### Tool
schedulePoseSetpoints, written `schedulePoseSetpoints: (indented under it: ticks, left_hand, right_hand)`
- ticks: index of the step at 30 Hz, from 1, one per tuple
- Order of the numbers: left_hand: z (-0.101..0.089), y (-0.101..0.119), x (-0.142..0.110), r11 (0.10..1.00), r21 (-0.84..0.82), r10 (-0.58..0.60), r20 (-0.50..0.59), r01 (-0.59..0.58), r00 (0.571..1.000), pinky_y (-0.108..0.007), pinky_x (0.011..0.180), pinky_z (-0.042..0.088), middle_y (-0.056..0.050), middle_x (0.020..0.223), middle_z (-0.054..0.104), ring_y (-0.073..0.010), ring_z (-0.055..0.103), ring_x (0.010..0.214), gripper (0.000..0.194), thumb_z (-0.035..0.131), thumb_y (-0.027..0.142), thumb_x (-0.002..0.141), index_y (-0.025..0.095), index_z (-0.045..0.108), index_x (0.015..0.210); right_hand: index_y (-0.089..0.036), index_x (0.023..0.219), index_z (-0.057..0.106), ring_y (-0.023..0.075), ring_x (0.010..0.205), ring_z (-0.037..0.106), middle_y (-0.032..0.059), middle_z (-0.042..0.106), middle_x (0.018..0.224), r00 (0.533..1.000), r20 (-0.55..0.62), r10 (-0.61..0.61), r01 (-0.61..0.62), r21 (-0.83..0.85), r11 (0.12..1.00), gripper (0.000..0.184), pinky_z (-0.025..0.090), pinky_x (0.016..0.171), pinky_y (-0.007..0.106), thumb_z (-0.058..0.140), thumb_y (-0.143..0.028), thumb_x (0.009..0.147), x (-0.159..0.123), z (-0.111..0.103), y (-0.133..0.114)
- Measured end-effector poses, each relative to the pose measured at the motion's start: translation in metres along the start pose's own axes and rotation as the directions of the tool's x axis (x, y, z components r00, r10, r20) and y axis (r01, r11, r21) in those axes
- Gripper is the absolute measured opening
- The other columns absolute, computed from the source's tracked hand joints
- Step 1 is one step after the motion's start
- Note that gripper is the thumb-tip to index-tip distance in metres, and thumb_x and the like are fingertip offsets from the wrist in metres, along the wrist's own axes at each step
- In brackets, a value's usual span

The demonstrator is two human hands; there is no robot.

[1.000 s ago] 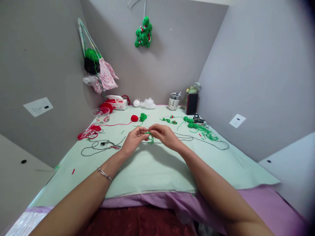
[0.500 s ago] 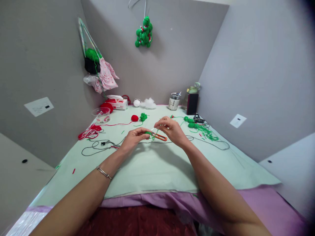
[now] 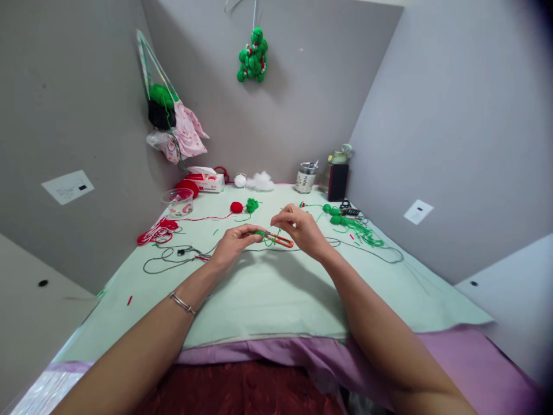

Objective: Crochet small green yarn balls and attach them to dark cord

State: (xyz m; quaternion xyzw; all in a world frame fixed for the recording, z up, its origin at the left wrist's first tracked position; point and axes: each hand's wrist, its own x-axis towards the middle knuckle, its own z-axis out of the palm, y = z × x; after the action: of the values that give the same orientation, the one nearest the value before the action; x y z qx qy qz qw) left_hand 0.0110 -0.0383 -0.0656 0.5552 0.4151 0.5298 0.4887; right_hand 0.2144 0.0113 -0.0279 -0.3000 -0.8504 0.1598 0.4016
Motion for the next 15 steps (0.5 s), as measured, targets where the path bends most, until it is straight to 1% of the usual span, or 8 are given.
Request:
schedulePoseSetpoints:
  ticks: [7,11,15]
  left_hand:
    - [-0.0014,0.0008,-0.0008,1.0,0.008,-0.016,0.024,0.016,1.0,-0.029,0.079,0.043,-0.004,0.085,0.071,-0.0166,0.059,0.08,0.024,0.076,0.034,0.076,0.02,0.077,0.095]
    - [-0.0024,0.0005,-0.0012,1.0,0.001,-0.028,0.066,0.028,0.997,-0.028,0.08,0.042,-0.003,0.086,0.07,-0.0156,0.059,0.082,0.026,0.074,0.033,0.078,0.018,0.076,0.098]
    - [-0.0017,-0.0007,-0.0004,0.997,-0.05,-0.051,0.089,0.055,0.995,-0.027,0.08,0.042,-0.001,0.083,0.068,-0.0139,0.058,0.079,0.025,0.076,0.033,0.076,0.017,0.074,0.096]
  right_hand:
    - [-0.023,0.087,0.075,0.015,0.077,0.056,0.0031,0.059,0.083,1.0,0.025,0.006,-0.006,-0.002,1.0,0.019,0.042,0.071,0.028,0.059,-0.013,0.089,0.0003,-0.0006,-0.0001]
    - [-0.021,0.088,0.075,0.0145,0.076,0.055,0.0034,0.059,0.084,0.997,0.072,0.033,-0.036,0.048,0.998,0.019,0.041,0.07,0.027,0.059,-0.013,0.089,0.0003,0.001,0.0011]
    - [-0.021,0.088,0.076,0.0148,0.077,0.055,0.0034,0.059,0.083,0.992,0.103,0.067,-0.079,0.11,0.991,0.018,0.041,0.068,0.026,0.059,-0.014,0.089,-0.0008,0.0043,0.0013]
